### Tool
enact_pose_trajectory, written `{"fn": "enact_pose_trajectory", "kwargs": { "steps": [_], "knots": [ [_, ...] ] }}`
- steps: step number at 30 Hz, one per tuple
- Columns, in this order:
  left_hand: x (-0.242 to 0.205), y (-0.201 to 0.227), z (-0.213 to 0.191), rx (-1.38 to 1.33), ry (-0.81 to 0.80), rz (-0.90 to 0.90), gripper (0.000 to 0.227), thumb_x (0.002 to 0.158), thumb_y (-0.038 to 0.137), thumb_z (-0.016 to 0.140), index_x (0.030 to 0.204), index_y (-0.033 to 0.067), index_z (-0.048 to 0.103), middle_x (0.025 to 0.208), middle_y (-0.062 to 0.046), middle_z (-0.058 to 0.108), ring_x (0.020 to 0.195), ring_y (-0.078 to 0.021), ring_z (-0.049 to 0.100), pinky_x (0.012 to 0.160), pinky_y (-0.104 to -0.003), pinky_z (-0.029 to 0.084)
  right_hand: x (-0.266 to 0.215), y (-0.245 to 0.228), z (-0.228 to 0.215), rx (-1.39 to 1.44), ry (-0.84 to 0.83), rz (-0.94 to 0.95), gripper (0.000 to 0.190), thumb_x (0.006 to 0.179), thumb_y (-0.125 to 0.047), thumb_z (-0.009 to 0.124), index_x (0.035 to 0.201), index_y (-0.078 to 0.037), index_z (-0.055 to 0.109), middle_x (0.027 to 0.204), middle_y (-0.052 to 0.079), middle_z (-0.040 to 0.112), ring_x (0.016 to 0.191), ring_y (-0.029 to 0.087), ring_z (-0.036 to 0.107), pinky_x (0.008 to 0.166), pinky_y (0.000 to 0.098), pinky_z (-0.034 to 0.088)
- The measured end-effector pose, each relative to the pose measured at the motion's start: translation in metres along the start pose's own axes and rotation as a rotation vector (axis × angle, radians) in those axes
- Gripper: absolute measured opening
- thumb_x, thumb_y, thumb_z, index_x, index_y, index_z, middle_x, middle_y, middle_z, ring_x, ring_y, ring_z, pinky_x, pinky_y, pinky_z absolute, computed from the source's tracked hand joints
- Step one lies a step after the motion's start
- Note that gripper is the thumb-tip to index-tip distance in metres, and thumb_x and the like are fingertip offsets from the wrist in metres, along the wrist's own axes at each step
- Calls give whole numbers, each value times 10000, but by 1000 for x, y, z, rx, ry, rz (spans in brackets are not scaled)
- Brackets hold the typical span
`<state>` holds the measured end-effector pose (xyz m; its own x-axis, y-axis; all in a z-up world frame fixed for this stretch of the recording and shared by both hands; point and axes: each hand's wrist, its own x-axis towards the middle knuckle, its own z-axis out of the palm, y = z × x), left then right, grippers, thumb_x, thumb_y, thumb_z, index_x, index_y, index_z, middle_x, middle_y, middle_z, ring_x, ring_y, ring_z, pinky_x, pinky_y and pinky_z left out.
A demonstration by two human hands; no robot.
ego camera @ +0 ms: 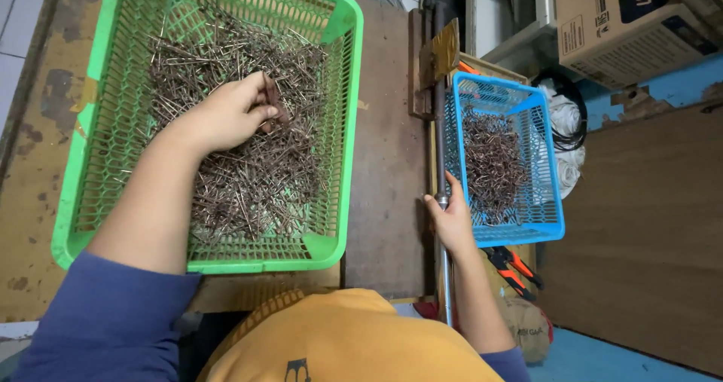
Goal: A person manually bends metal rods into hooks using a specialized bending jig on a workbench.
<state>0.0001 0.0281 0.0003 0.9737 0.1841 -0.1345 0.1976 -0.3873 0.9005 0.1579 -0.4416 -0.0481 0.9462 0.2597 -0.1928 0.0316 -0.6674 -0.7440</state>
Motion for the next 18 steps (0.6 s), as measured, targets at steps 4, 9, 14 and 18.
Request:
{"fn": "enact_pose_trajectory", "kwargs": {
  "steps": [4,9,14,18],
  "knots": [
    [-21,37,-7,-81,7,-73,279,1078,53,617,1345,-21,644,1017,-172,797,735,-232,709,783,-393,532,13,16,-4,16,0,-29,708,966,-83,744,1621,-106,477,751,132,648,502,249,671,455,333,519],
    [-17,29,-7,75,24,7,240,1027,162,719,1236,70,792,1105,-182,823,1040,-372,778,966,-484,546,-4,-1,-2,71,-29,-28,690,979,-65,720,1614,-100,451,712,139,660,445,278,676,385,347,528],
    [-19,27,-6,34,68,2,239,1055,155,704,1265,84,794,1203,-164,809,1155,-349,750,1045,-477,520,-10,-10,2,89,-26,-34,685,981,-56,714,1610,-82,447,687,127,646,422,267,660,354,340,503],
    [-14,19,-3,60,83,-2,252,1053,148,713,1282,81,793,1224,-150,804,1181,-338,745,1055,-470,522,-8,-6,3,96,-15,-37,664,979,-59,725,1592,-77,469,704,119,633,420,245,648,350,333,483]
  ]
}}
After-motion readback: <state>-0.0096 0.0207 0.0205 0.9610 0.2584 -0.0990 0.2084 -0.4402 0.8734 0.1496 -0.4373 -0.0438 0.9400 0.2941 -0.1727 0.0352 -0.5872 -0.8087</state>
